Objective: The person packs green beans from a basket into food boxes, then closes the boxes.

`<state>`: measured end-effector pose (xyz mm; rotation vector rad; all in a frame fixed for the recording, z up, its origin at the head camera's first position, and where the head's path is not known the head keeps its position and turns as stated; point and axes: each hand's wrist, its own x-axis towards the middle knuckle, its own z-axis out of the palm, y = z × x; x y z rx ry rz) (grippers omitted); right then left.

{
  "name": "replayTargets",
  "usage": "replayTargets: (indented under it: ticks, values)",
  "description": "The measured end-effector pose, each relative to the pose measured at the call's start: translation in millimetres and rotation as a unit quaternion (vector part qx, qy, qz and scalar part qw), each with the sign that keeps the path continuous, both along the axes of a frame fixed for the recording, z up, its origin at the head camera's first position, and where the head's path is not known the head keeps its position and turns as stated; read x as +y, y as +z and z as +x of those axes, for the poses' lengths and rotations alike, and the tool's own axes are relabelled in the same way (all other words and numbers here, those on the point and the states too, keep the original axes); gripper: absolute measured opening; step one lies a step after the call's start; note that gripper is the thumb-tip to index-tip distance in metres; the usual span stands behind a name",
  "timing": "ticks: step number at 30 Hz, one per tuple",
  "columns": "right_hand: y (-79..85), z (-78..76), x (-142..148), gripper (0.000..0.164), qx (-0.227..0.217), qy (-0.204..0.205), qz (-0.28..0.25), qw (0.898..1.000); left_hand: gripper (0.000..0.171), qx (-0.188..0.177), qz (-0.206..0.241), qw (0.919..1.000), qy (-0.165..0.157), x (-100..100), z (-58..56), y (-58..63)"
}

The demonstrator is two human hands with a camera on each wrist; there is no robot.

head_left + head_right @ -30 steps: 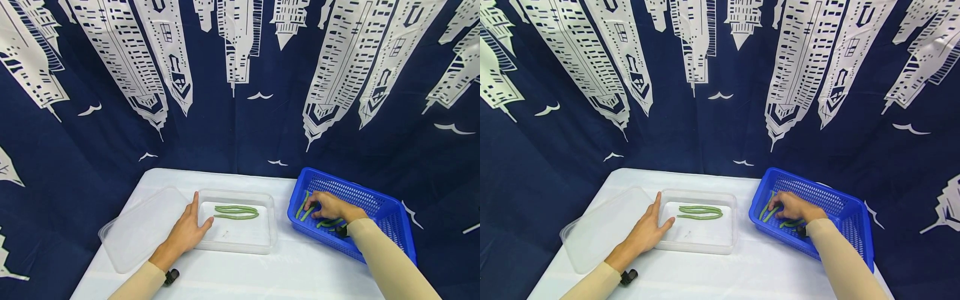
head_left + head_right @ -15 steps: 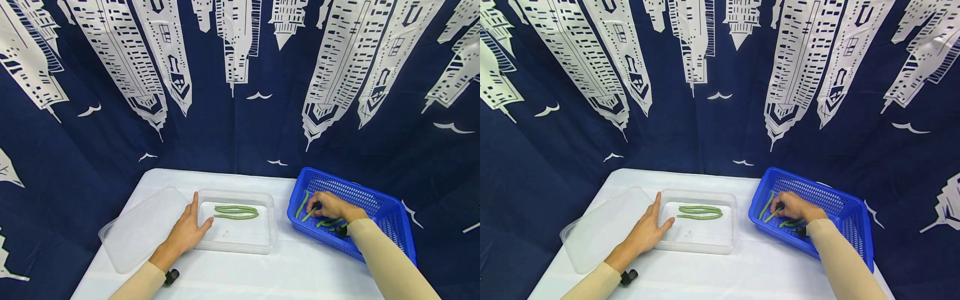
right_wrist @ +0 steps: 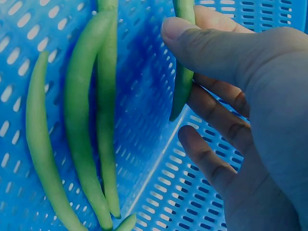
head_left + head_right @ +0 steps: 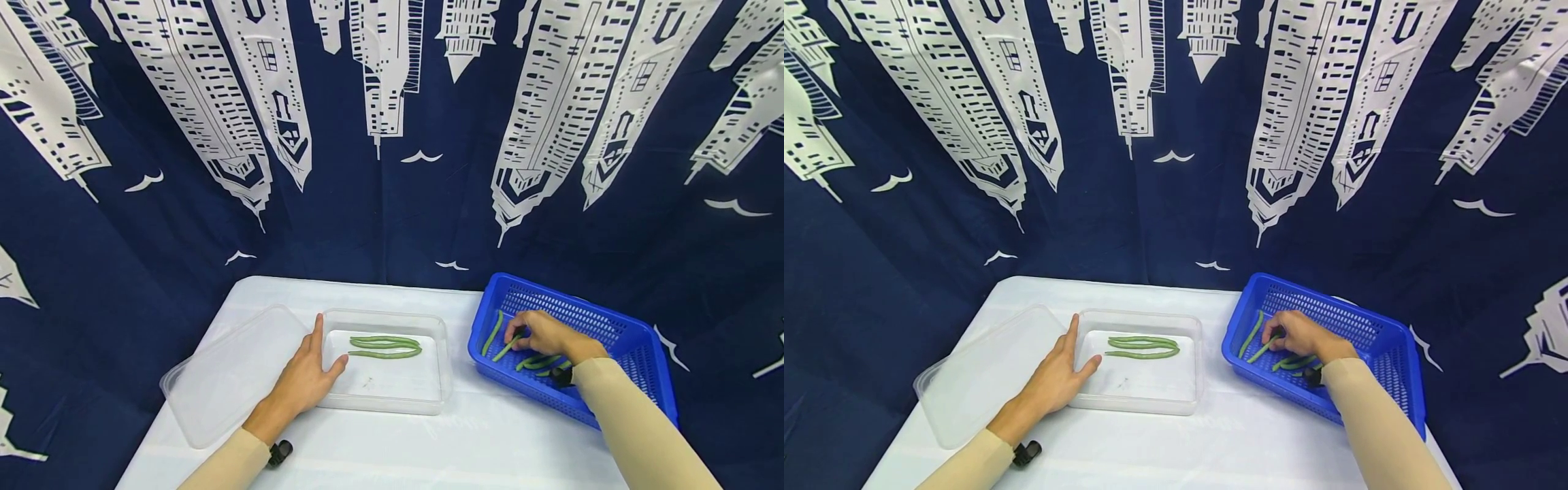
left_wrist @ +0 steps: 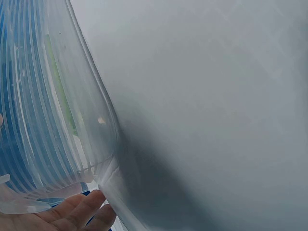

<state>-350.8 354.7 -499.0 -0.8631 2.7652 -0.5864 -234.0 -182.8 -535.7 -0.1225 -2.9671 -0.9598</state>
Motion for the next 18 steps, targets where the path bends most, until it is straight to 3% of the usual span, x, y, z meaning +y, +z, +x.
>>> replayTargets:
  ticks: [8, 18]
  values:
    - [10.8, 3.9, 5, 0.019, 0.038, 0.003, -0.009, 0.999, 0.106, 0.006, -0.003, 1.0000, -0.003, 0, 0.1, 0.4]
    - [29.3, 10.3, 7, 0.018, 0.046, -0.022, -0.020, 0.999, 0.107, 0.007, -0.006, 0.9999, -0.007, 0, -0.2, 0.9]
